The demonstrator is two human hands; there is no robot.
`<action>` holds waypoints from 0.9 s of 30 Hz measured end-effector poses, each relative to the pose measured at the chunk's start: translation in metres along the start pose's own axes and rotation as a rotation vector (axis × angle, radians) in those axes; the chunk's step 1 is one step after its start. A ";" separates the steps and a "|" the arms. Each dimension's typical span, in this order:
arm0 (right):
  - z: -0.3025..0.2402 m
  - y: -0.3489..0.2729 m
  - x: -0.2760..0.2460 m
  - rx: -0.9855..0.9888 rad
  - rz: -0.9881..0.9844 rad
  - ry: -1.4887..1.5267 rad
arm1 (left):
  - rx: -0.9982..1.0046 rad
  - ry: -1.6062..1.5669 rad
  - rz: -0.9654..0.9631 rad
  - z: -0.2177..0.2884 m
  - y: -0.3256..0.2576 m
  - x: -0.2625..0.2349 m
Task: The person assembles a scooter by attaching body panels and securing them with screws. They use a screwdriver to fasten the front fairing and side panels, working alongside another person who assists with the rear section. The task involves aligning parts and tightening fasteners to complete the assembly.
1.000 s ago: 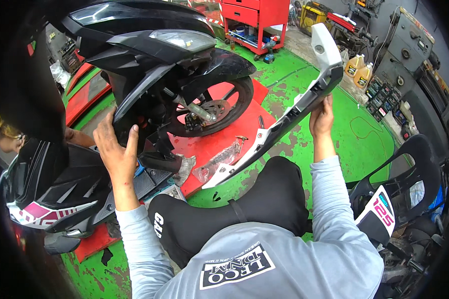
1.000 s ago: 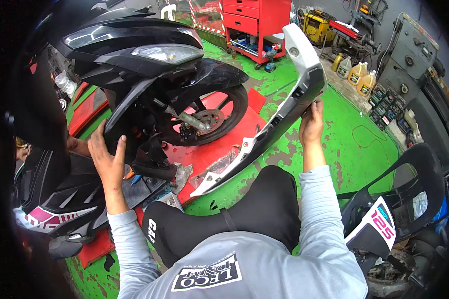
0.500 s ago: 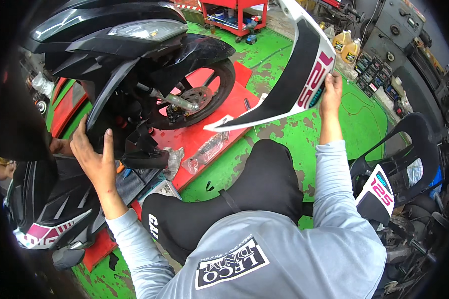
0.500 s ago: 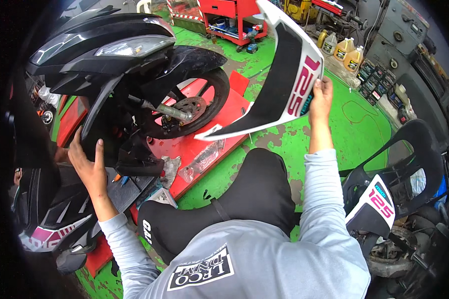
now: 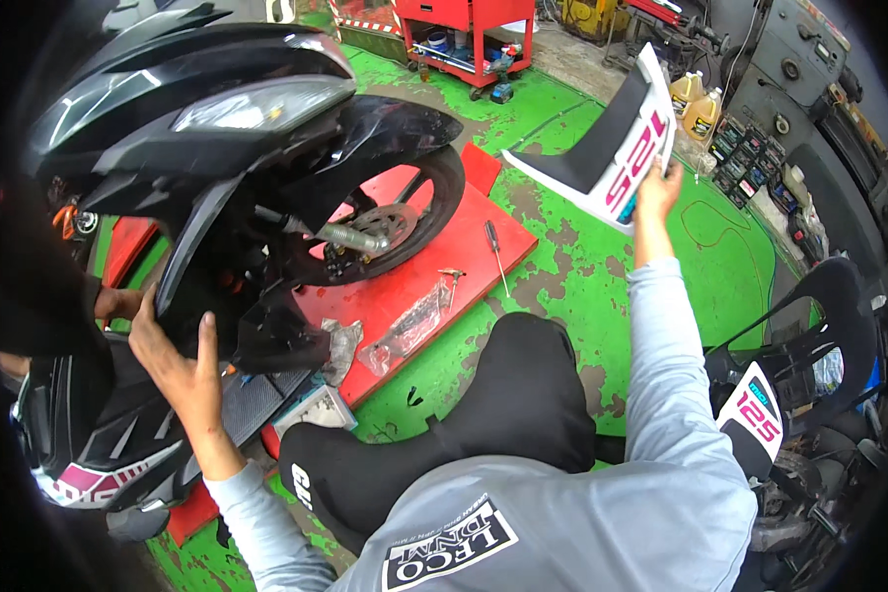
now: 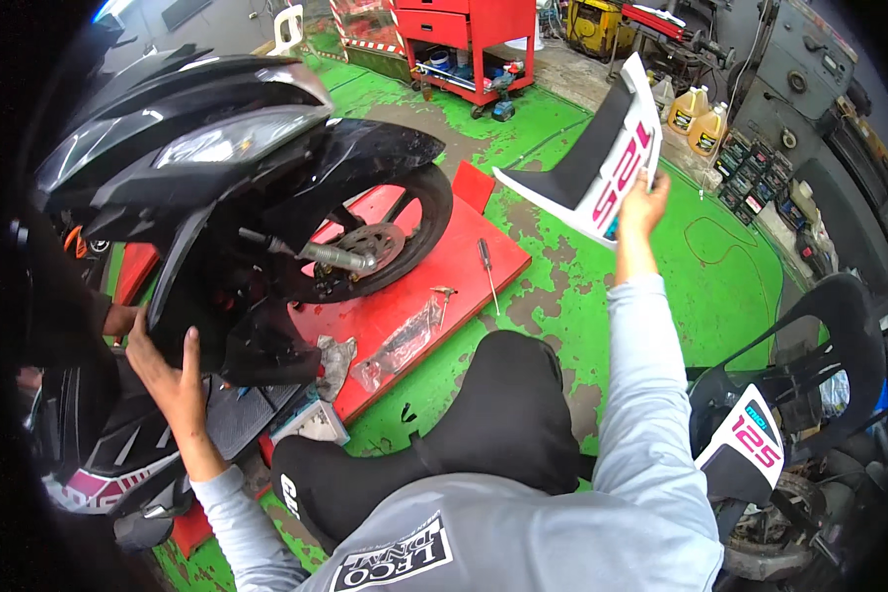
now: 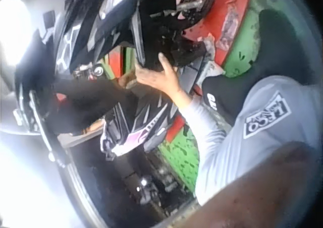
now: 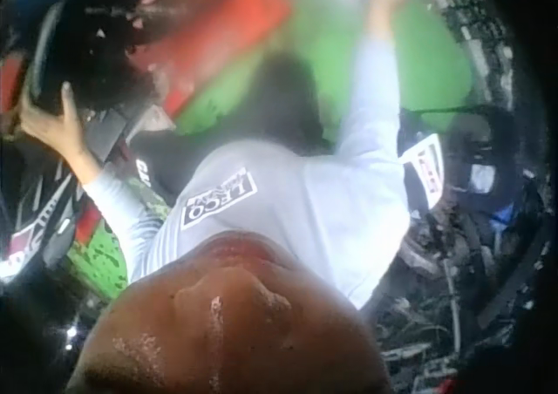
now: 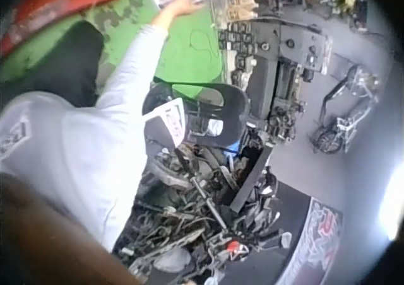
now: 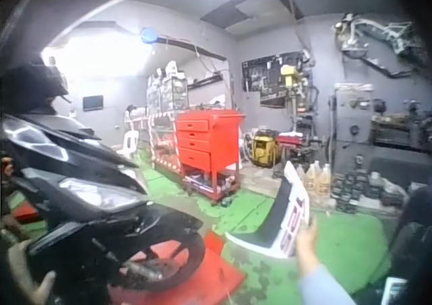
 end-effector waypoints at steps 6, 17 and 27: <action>0.073 -0.031 0.117 0.415 -0.060 0.533 | -0.001 0.018 -0.047 0.004 0.001 0.002; 0.157 -0.140 0.299 0.527 -0.436 0.557 | -0.219 -0.045 -0.291 -0.009 -0.005 -0.004; 0.186 -0.220 0.382 0.649 -0.782 0.614 | -0.282 0.060 -0.357 -0.011 -0.011 -0.015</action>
Point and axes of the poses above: each hand's wrist, its own y-axis towards the middle knuckle, its own x-axis out of the palm, z = x × y, the point moved 2 cm from there along y, towards the middle knuckle, and after that the axes turned 2 degrees about y, right-handed, at the moved point
